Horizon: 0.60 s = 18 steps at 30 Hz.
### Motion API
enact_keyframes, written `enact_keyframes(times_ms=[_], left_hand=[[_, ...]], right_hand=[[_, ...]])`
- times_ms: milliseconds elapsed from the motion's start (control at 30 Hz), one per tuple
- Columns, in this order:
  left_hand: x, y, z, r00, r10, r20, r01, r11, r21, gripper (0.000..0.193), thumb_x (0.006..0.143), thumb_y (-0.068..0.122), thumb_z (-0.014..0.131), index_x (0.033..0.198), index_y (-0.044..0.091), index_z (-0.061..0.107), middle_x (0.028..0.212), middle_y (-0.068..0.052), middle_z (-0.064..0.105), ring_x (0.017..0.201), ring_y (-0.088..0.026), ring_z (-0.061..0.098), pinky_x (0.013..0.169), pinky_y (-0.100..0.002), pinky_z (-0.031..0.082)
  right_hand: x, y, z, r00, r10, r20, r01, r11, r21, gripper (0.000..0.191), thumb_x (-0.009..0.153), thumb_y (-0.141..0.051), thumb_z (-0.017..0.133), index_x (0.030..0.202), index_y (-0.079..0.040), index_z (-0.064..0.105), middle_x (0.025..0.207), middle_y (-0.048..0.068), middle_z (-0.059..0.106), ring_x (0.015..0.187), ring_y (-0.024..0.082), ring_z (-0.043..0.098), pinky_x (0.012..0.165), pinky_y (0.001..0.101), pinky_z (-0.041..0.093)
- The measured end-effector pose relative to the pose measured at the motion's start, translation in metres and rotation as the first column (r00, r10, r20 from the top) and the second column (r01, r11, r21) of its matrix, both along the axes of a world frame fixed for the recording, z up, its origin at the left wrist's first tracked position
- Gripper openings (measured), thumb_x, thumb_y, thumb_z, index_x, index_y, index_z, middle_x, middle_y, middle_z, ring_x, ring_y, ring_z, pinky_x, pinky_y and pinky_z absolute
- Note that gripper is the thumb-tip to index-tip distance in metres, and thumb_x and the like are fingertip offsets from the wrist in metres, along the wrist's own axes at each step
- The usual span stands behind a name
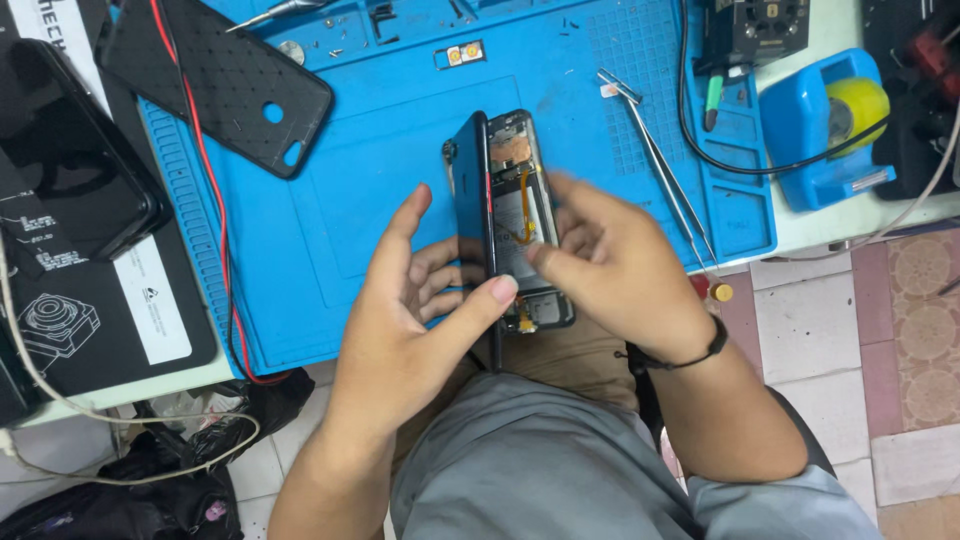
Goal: The person repairs a smartphone at a workbench. They hold the phone frame and use tweezers to pry and adjust the screen assembly along its edge, then hold the screen over a UV curing lamp emitting blue light to set the adhesive, and finally press the screen and frame together by hand.
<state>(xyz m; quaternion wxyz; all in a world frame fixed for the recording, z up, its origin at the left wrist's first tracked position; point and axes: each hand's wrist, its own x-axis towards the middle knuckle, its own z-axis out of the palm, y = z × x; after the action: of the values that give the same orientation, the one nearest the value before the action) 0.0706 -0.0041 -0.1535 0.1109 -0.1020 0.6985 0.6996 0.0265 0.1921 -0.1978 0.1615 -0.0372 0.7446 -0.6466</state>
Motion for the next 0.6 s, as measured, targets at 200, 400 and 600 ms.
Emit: enact_keyframes(times_ms=[200, 400, 600], left_hand=[[0.008, -0.019, -0.019, 0.999, 0.02, -0.049, 0.0, 0.922, 0.387, 0.096, 0.089, 0.002, 0.074, 0.165, 0.0, 0.014, 0.138, -0.028, 0.056, 0.122, -0.029, 0.061, 0.102, -0.042, 0.053], [0.017, -0.025, -0.03, 0.992, 0.038, -0.122, 0.02, 0.896, 0.443, 0.09, 0.092, 0.0, 0.07, 0.165, -0.001, 0.018, 0.144, -0.027, 0.053, 0.13, -0.032, 0.058, 0.112, -0.046, 0.046], [0.021, -0.025, -0.033, 0.982, 0.004, -0.187, 0.083, 0.887, 0.454, 0.088, 0.094, 0.001, 0.069, 0.165, 0.0, 0.019, 0.153, -0.028, 0.048, 0.142, -0.034, 0.053, 0.121, -0.047, 0.042]], right_hand=[[0.009, -0.013, -0.004, 0.998, -0.018, 0.057, 0.035, 0.946, -0.322, 0.033, 0.093, 0.004, 0.063, 0.126, 0.004, 0.056, 0.108, 0.005, 0.07, 0.094, 0.007, 0.067, 0.077, 0.0231, 0.055], [0.025, -0.019, 0.022, 0.977, -0.131, -0.167, 0.096, 0.975, -0.2, 0.031, 0.095, 0.003, 0.062, 0.125, 0.004, 0.055, 0.104, 0.004, 0.068, 0.087, 0.005, 0.065, 0.072, 0.0218, 0.054], [0.036, -0.025, 0.038, 0.956, -0.115, -0.27, 0.116, 0.993, -0.011, 0.031, 0.09, 0.0, 0.066, 0.12, 0.005, 0.06, 0.092, 0.009, 0.07, 0.074, 0.009, 0.067, 0.059, 0.0251, 0.052]])
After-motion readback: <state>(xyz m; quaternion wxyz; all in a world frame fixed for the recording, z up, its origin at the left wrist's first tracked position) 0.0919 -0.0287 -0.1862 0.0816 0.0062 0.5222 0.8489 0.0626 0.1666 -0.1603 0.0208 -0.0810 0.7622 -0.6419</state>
